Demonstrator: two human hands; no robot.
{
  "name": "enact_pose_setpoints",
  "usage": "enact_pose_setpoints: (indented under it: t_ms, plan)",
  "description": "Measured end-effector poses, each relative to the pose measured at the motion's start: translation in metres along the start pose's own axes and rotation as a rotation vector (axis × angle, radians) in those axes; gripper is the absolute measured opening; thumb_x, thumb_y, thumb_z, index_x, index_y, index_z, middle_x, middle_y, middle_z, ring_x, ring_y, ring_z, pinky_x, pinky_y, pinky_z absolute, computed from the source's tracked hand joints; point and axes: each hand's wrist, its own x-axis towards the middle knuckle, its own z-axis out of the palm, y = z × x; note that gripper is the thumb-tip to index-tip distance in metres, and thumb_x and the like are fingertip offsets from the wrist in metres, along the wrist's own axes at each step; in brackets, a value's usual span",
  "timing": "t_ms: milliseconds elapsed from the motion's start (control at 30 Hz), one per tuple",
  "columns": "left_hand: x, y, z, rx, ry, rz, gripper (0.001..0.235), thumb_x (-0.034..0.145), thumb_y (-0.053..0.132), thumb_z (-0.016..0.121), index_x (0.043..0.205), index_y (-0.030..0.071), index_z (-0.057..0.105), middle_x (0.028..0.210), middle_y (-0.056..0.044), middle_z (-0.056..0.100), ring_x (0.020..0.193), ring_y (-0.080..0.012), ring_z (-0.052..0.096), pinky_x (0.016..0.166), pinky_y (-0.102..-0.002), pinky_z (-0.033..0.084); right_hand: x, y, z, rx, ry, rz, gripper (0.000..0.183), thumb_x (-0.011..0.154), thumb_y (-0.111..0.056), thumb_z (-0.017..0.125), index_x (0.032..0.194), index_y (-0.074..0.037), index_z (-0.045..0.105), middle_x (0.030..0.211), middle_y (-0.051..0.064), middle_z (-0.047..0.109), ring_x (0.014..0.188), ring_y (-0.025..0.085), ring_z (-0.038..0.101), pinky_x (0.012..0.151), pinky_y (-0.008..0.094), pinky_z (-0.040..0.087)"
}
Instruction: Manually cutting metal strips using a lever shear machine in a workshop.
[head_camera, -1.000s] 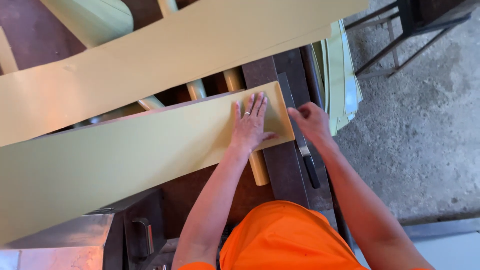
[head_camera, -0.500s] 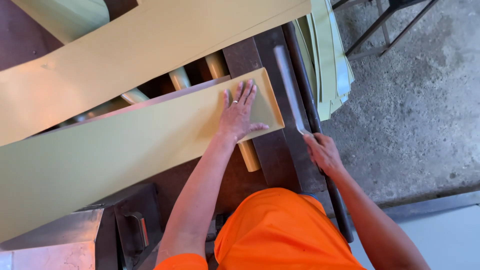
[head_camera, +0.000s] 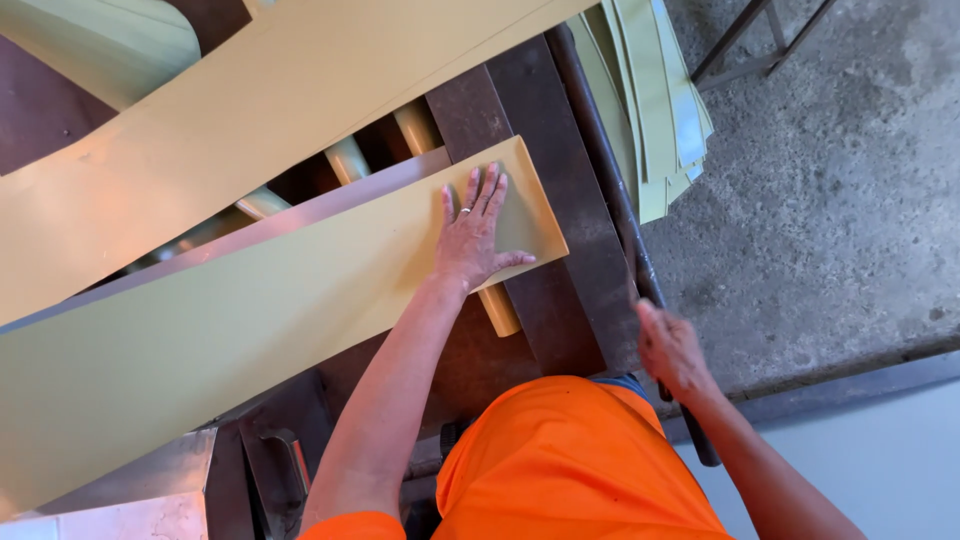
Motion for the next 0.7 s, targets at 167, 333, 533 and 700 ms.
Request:
enact_pose_setpoints:
  t_ms: [167, 333, 533, 700]
  plan:
    - [0.000, 0.003, -0.006, 0.009, -0.021, 0.004, 0.141, 0.059, 0.081, 0.074, 0.164, 0.018, 0.003, 0.173, 0.001, -0.002, 0.159, -0.0211, -0.003, 0.128, -0.055, -0.004, -0.033, -0.020, 0.029, -0.385, -0.011, -0.132, 0.038, 0.094, -0.056, 0.054, 0.079, -0.022, 0.059, 0.056, -0.005, 0.057, 0.050, 0.005, 0.052, 0.043, 0.027, 0.045]
    - [0.001, -0.003, 0.004, 0.017, 0.003, 0.029, 0.141, 0.061, 0.082, 0.073, 0.164, 0.015, 0.002, 0.173, 0.000, -0.002, 0.159, -0.0231, -0.003, 0.127, -0.056, -0.004, -0.017, -0.004, 0.010, -0.109, 0.047, -0.069, 0.057, 0.102, -0.056, 0.055, 0.071, -0.008, 0.051, 0.059, 0.000, 0.041, 0.052, 0.013, 0.038, 0.044, 0.034, 0.032]
    - [0.002, -0.001, 0.004, 0.028, 0.002, 0.034, 0.143, 0.059, 0.083, 0.072, 0.164, 0.015, 0.002, 0.172, -0.001, -0.002, 0.159, -0.0238, -0.002, 0.127, -0.057, -0.004, -0.017, -0.007, 0.031, -0.311, 0.045, -0.225, 0.048, 0.099, -0.058, 0.054, 0.076, -0.016, 0.056, 0.061, -0.005, 0.051, 0.056, 0.006, 0.047, 0.048, 0.027, 0.040]
    - [0.001, -0.002, 0.001, 0.030, -0.004, 0.017, 0.144, 0.058, 0.084, 0.072, 0.164, 0.015, 0.004, 0.173, 0.000, -0.001, 0.159, -0.0225, -0.002, 0.128, -0.057, -0.004, -0.021, -0.045, 0.032, -0.116, 0.092, -0.046, 0.056, 0.098, -0.057, 0.052, 0.071, -0.008, 0.055, 0.057, 0.000, 0.044, 0.048, 0.014, 0.043, 0.043, 0.034, 0.035]
